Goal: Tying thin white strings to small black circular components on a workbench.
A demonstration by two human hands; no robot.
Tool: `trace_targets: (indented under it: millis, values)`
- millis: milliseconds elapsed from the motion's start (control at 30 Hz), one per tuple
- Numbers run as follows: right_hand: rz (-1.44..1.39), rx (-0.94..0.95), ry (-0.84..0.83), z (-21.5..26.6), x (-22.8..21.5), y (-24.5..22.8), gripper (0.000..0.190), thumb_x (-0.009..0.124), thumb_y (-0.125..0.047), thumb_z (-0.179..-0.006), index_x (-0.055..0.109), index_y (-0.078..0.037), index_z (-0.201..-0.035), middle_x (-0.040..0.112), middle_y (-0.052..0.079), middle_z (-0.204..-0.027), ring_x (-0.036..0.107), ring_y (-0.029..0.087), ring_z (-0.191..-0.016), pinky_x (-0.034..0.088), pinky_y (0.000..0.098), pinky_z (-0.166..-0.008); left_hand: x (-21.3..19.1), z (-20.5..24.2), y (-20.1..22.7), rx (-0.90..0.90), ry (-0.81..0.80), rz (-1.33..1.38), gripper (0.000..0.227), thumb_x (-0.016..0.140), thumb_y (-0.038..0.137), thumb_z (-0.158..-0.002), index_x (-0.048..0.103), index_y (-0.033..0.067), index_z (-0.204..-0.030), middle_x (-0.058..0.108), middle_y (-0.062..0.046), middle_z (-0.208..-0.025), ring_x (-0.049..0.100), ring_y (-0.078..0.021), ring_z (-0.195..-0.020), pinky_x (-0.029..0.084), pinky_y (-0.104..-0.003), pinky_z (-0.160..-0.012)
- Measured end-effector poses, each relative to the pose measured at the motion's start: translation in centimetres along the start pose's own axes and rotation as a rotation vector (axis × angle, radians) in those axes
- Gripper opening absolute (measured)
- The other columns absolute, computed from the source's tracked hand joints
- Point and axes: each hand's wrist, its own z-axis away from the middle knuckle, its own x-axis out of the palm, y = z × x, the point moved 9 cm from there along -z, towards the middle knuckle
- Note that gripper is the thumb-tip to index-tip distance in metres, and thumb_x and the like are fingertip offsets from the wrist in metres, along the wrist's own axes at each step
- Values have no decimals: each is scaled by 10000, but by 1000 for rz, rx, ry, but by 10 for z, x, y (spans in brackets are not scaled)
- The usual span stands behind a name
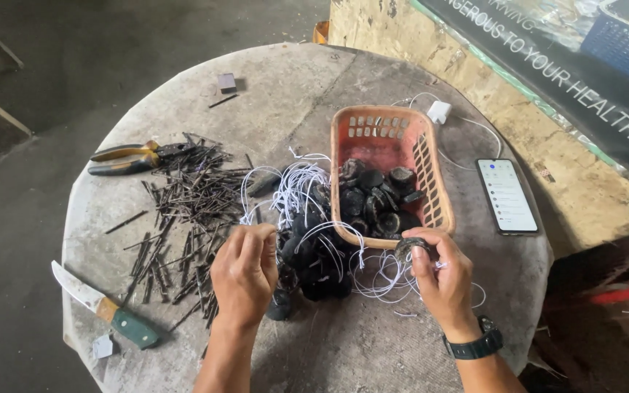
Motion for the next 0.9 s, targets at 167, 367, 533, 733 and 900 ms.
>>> trace_targets:
  millis: [167, 367, 533, 733, 900]
  values:
    - [11, -16, 9, -1, -1, -4, 316, 374, -328, -866, 524, -58, -934, 612, 75, -947, 569, 96, -438, 386, 170, -380, 0, 1, -2, 5, 2, 3, 48, 473, 96, -882, 516, 100, -860, 560, -34, -765, 515, -134, -592, 391, -230, -460]
    - [12, -1, -20, -1, -1, -4, 320, 365, -332, -866, 534, -66, -924, 607, 73, -958, 572, 96, -432, 393, 170, -393, 6, 5, -2, -7, -29, -24, 38, 501, 81, -871, 517, 115, -876, 535, -29, -756, 486, -140, -549, 364, -243, -431]
    - [-3, 9, -34, -1, -2, -2, 306, 367, -319, -866, 526, -64, -923, 605, 86, -980, 586, 104, -426, 384, 154, -368, 8, 4, -7, -55, -35, -8, 55, 478, 127, -883, 524, 118, -856, 565, -20, -780, 516, -145, -585, 385, -253, -441]
    - [-4, -5, -30, -2, -3, -4, 315, 367, -323, -867, 531, -61, -927, 604, 76, -971, 572, 97, -435, 403, 166, -385, 7, 3, -6, -33, -24, 2, 37, 502, 103, -873, 520, 93, -843, 565, -45, -786, 522, -153, -567, 388, -252, -425]
    - [6, -22, -25, -6, -4, -7, 282, 381, -294, -865, 531, -63, -926, 609, 68, -962, 543, 88, -443, 425, 191, -431, 12, 1, -4, -27, -42, 12, 42, 498, 106, -871, 532, 93, -849, 559, -41, -775, 515, -142, -563, 401, -247, -434]
